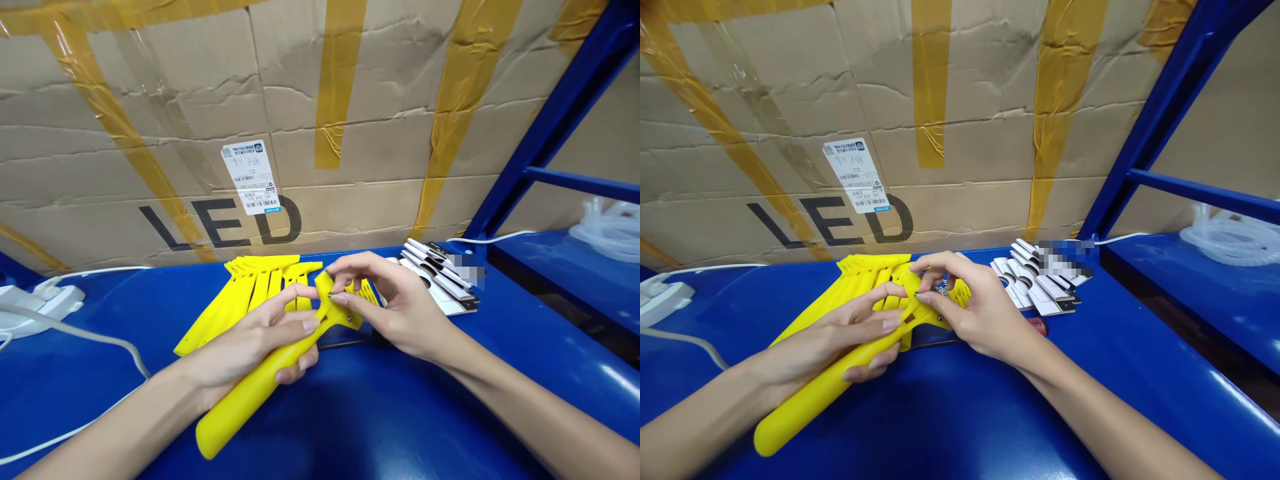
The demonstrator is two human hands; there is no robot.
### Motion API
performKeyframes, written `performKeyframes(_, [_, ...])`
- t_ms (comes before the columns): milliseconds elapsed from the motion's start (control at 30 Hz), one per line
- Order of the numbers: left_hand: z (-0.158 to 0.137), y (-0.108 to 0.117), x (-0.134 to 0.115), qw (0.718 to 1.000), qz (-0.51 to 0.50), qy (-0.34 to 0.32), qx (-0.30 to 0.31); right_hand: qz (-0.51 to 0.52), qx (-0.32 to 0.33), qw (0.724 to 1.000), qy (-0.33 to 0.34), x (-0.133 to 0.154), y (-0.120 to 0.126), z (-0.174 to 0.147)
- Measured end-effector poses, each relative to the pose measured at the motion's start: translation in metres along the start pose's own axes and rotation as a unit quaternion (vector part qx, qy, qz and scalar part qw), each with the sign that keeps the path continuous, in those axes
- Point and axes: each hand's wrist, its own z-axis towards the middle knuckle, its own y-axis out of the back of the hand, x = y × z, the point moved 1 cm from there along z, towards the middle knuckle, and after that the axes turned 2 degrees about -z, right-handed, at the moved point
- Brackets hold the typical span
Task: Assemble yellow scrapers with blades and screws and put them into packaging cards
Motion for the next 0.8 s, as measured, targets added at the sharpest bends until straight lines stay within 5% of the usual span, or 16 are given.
performKeyframes(400, [0.001,0.000,0.002,0.999,0.026,-0.018,0.005,-0.192,0.003,0.980,0.046,0.021,-0.003,0.000])
performKeyframes(600, [-0.001,-0.001,0.001,1.000,0.018,-0.017,0.012,-0.007,-0.025,0.995,-0.099,0.008,0.000,0.005])
performKeyframes(800, [-0.002,-0.003,-0.001,1.000,-0.002,-0.022,0.015,0.202,0.008,0.939,-0.279,-0.005,-0.004,0.005])
